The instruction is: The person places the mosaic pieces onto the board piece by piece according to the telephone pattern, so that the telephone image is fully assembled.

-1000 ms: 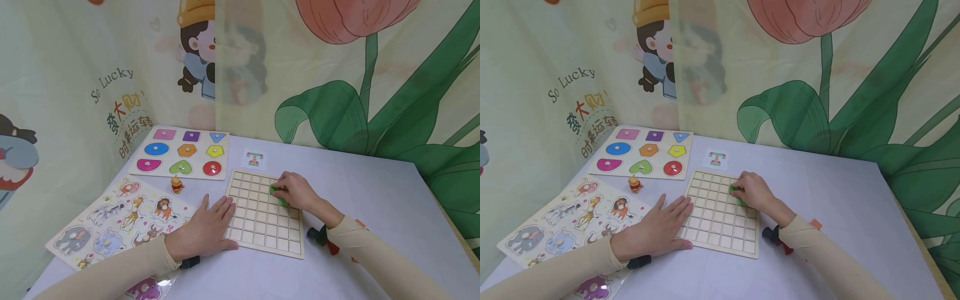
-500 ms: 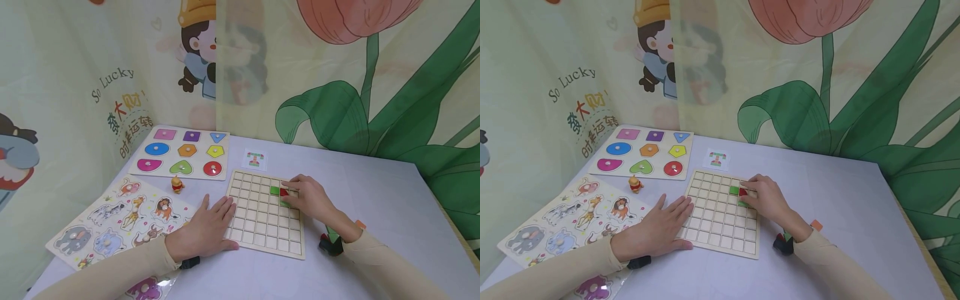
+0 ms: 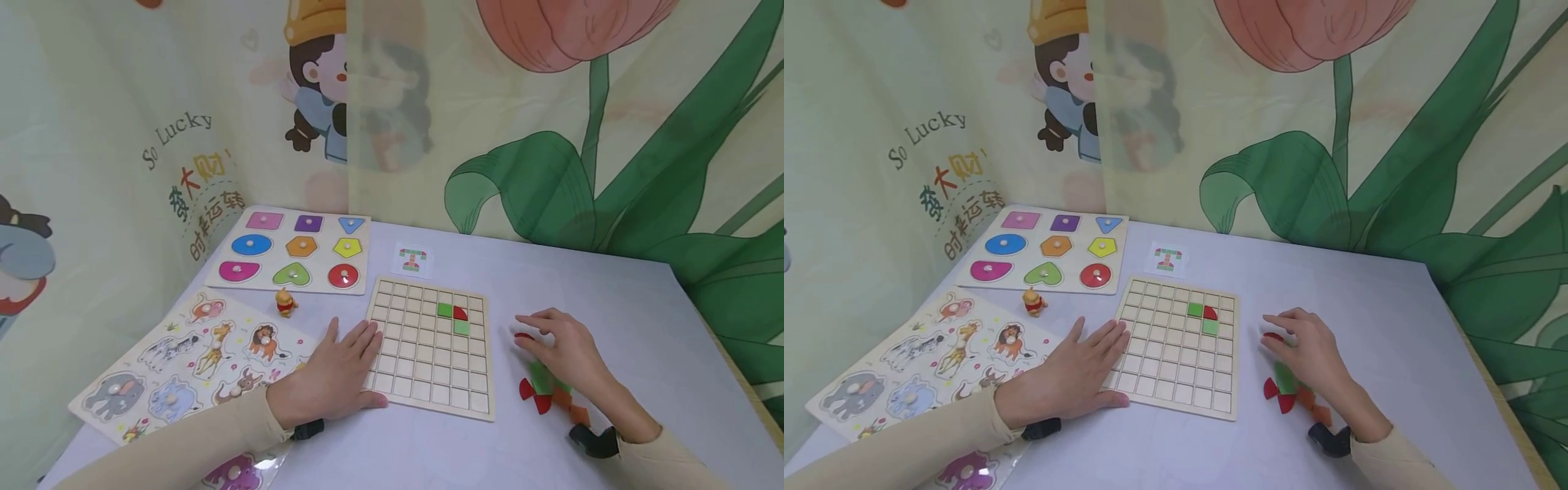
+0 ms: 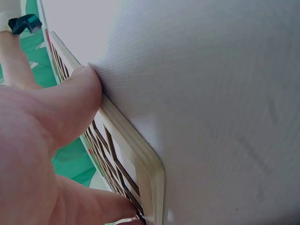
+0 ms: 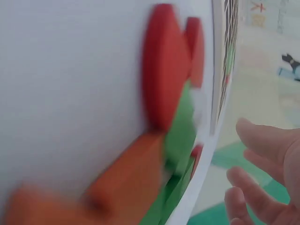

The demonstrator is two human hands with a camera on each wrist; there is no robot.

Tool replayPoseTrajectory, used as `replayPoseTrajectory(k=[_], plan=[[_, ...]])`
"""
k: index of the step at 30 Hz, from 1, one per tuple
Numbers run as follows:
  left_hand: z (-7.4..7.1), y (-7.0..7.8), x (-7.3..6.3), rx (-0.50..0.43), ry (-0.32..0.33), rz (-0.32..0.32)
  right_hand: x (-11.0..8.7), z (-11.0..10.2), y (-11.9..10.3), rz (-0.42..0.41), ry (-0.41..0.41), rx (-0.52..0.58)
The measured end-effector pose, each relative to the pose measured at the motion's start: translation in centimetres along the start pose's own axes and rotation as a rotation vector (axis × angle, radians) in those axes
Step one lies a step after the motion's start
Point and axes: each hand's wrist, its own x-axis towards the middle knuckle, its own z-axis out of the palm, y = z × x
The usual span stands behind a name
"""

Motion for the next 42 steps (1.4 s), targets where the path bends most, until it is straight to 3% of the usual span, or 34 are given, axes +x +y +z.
replayPoseTrajectory(k=[5, 15, 22, 42], plan=[[0.0, 0.0, 0.0, 0.007, 0.0, -0.001, -1.7, -0.8, 1.6, 0.078, -0.037, -0.019], [0.3, -0.1, 0.1, -0.004, 0.013, 0.003, -4.0, -1.3, 3.5, 0.15, -0.075, -0.04], [0.1, -0.1, -0.1, -0.023, 0.025, 0.014, -4.2, -1.0, 3.3, 0.209, -0.133, -0.025], [-0.1, -0.1, -0.1, -0.012, 0.032, 0.017, -4.2, -1.0, 2.9, 0.225, -0.13, -0.021]])
